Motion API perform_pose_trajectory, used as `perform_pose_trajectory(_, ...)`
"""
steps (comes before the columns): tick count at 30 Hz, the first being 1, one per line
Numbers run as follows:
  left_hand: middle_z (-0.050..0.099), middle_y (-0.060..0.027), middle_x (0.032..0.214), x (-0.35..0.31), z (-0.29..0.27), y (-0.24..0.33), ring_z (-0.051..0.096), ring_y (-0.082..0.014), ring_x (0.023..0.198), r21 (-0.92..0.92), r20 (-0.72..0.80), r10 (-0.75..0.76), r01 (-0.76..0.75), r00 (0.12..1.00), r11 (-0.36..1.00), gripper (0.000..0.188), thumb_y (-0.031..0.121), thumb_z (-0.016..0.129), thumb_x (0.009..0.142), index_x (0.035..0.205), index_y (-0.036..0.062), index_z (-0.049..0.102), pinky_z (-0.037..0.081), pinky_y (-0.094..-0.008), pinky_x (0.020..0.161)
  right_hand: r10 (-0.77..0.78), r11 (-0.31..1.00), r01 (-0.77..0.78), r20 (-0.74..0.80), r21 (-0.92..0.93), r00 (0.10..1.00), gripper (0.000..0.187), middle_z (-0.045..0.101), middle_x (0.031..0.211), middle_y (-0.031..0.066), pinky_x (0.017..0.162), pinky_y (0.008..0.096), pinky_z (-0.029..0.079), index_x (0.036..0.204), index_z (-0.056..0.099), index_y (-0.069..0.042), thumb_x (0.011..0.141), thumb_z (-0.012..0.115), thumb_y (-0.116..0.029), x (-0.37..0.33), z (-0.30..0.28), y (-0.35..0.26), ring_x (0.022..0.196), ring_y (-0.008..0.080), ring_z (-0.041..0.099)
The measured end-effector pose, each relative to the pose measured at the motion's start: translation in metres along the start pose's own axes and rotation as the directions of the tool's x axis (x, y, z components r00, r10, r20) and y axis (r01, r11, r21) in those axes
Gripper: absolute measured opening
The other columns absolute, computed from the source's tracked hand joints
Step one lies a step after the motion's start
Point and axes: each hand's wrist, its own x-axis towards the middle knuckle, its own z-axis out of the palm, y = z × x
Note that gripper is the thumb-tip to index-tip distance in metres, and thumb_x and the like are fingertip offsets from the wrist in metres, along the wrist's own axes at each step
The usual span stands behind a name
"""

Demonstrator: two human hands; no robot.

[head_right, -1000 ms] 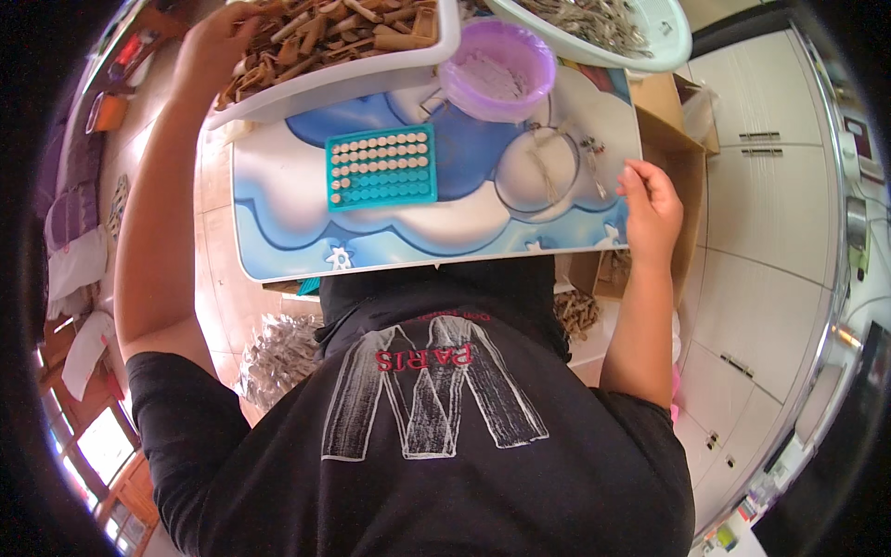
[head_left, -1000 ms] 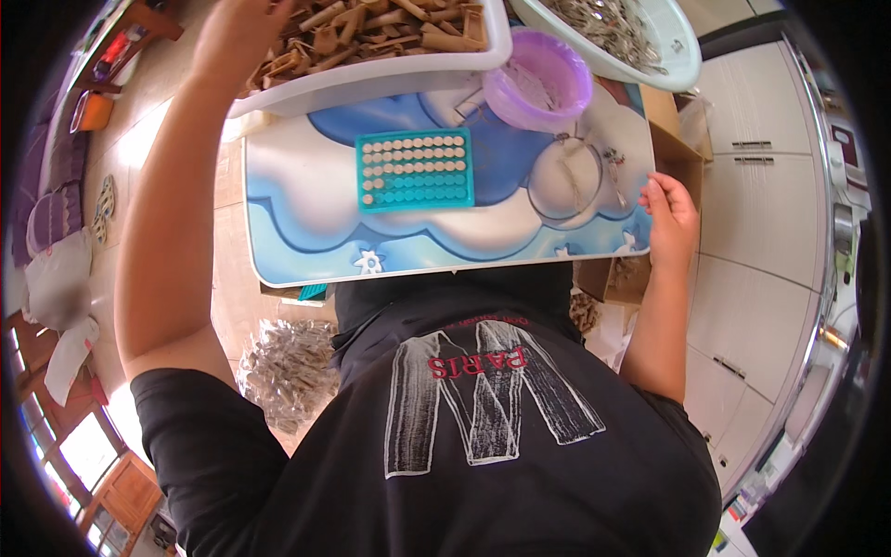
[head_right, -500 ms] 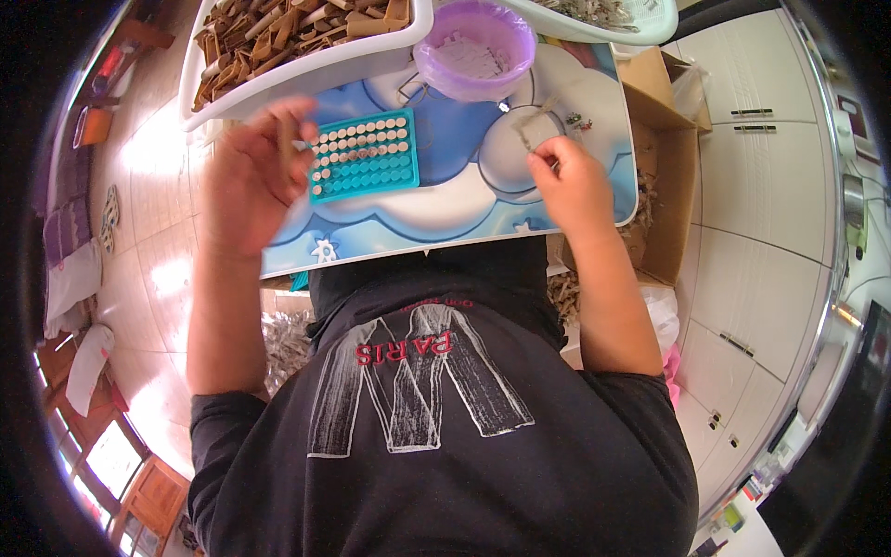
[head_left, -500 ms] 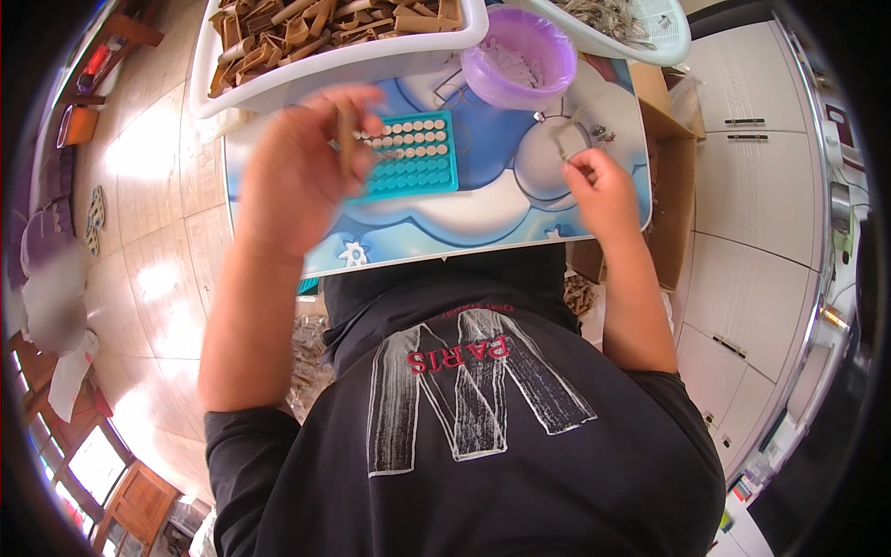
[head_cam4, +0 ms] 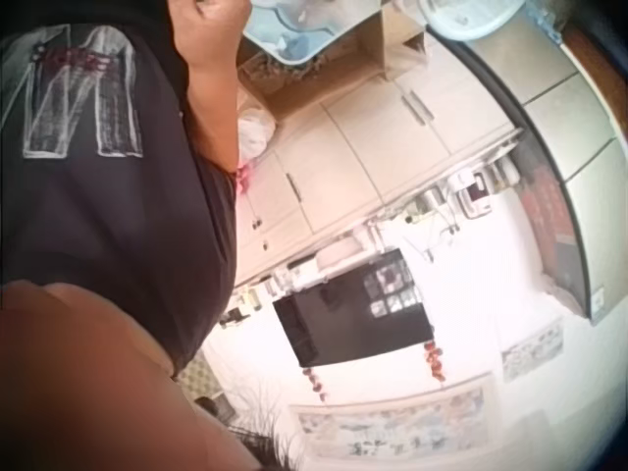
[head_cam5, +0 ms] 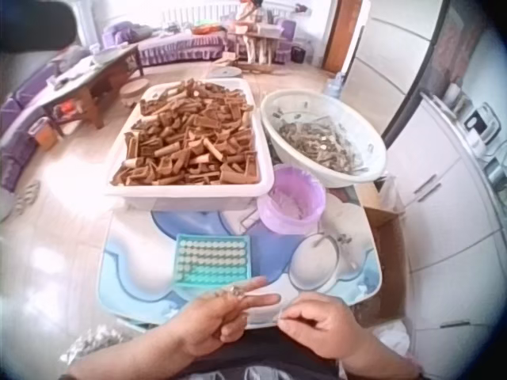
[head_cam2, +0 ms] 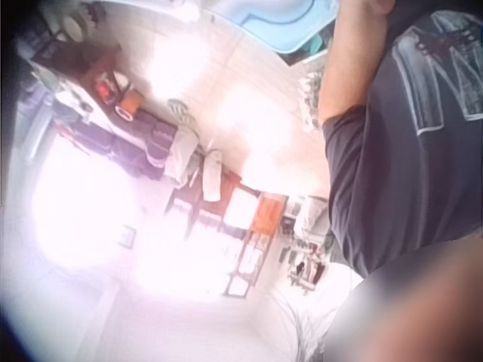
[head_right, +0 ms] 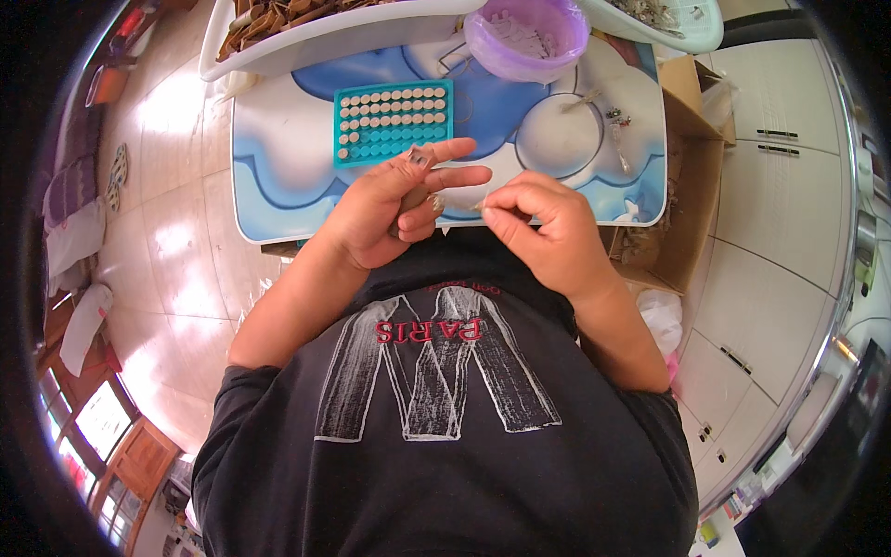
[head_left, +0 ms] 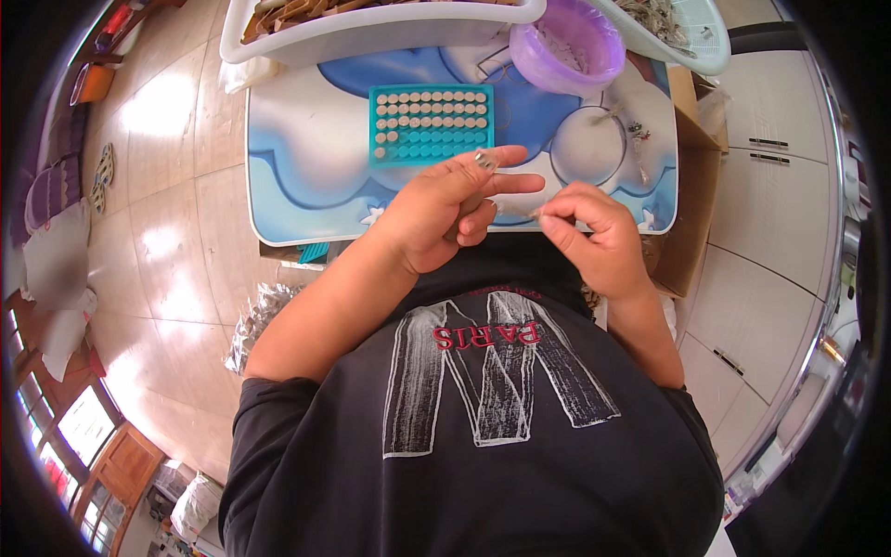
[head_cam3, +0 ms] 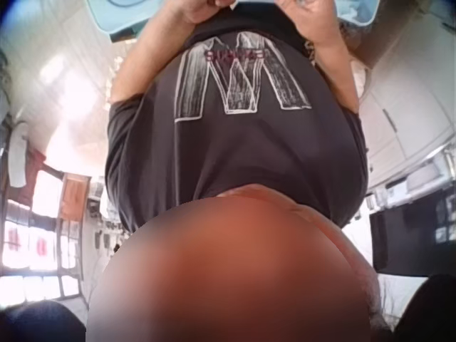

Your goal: The recorder is assembling small keychain components by hand, attaching metal clips and rings to small brown tags.

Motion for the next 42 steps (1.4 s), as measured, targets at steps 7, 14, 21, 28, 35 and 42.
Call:
perform_pose_trajectory(7, 0.060, -0.0092, 0.082, -0.016, 0.001, 0.003, 0.031, -0.0040, 0.044, 0.019, -0.084, 0.021, -0.019, 0.996, 1.000, 0.030, 0.026, 0.042, 0.095, 0.109, 0.0020, 0.052, 0.026, -0.0170, 0.038, 0.072, 0.997, -0.069, 0.214, -0.024, 0.974, 0.007, 0.057, 0.070, 0.0071, 0.055, 0.0273, 0.041, 0.081, 0.063, -0.001, 0.078, 0.064, -0.007, -0.007, 0.021, -0.003, 0.060, 0.0164, 0.054)
perform_pose_trajectory(14, 0.042, 0.0002, 0.061, -0.021, -0.002, -0.002, 0.029, -0.0049, 0.041, 0.004, -0.143, -0.049, 0.050, 0.989, 0.999, 0.027, 0.032, 0.047, 0.094, 0.084, 0.0072, 0.050, 0.023, -0.0189, 0.036, -0.001, 0.981, 0.085, 0.437, -0.173, 0.899, 0.009, 0.055, 0.070, 0.0078, 0.057, 0.0308, 0.042, 0.078, 0.063, -0.001, 0.076, 0.065, -0.010, 0.001, 0.025, 0.001, 0.065, 0.0215, 0.055)
perform_pose_trajectory(21, 0.044, -0.0002, 0.063, -0.023, 0.005, -0.008, 0.029, -0.0060, 0.042, 0.058, -0.320, 0.024, -0.006, 0.947, 0.998, 0.028, 0.034, 0.049, 0.094, 0.082, 0.0077, 0.049, 0.023, -0.0202, 0.037, -0.365, 0.840, 0.356, 0.058, -0.410, 0.929, 0.018, 0.059, 0.082, 0.0083, 0.064, 0.0363, 0.046, 0.088, 0.064, -0.006, 0.070, 0.067, -0.006, 0.023, 0.038, -0.018, 0.074, 0.0279, 0.058)
perform_pose_trajectory(28, 0.048, -0.0020, 0.066, -0.029, 0.008, -0.008, 0.031, -0.0048, 0.044, 0.050, -0.321, 0.073, -0.060, 0.944, 0.997, 0.027, 0.030, 0.050, 0.094, 0.083, 0.0055, 0.052, 0.024, -0.0196, 0.038, -0.533, 0.760, 0.512, 0.066, -0.400, 0.843, 0.018, 0.061, 0.079, 0.0091, 0.059, 0.0336, 0.048, 0.087, 0.064, -0.003, 0.070, 0.067, -0.001, 0.030, 0.047, -0.011, 0.069, 0.0252, 0.060)
perform_pose_trajectory(35, 0.054, -0.0030, 0.071, -0.036, 0.007, -0.007, 0.034, -0.0028, 0.044, 0.172, -0.197, 0.166, -0.132, 0.966, 0.976, 0.022, 0.025, 0.053, 0.092, 0.086, 0.0037, 0.053, 0.023, -0.0181, 0.039, -0.365, 0.923, 0.360, -0.012, -0.138, 0.931, 0.016, 0.063, 0.077, 0.0105, 0.059, 0.0290, 0.049, 0.087, 0.064, -0.002, 0.072, 0.065, 0.005, 0.032, 0.040, -0.007, 0.068, 0.0231, 0.061)
perform_pose_trajectory(42, 0.059, -0.0039, 0.077, -0.037, 0.009, -0.004, 0.038, -0.0023, 0.047, 0.230, -0.169, 0.222, -0.181, 0.960, 0.956, 0.021, 0.021, 0.060, 0.089, 0.094, 0.0005, 0.056, 0.029, -0.0173, 0.041, -0.342, 0.939, 0.339, -0.075, -0.054, 0.937, 0.013, 0.064, 0.080, 0.0119, 0.060, 0.0270, 0.050, 0.087, 0.064, 0.000, 0.075, 0.064, 0.005, 0.034, 0.039, -0.002, 0.069, 0.0213, 0.062)
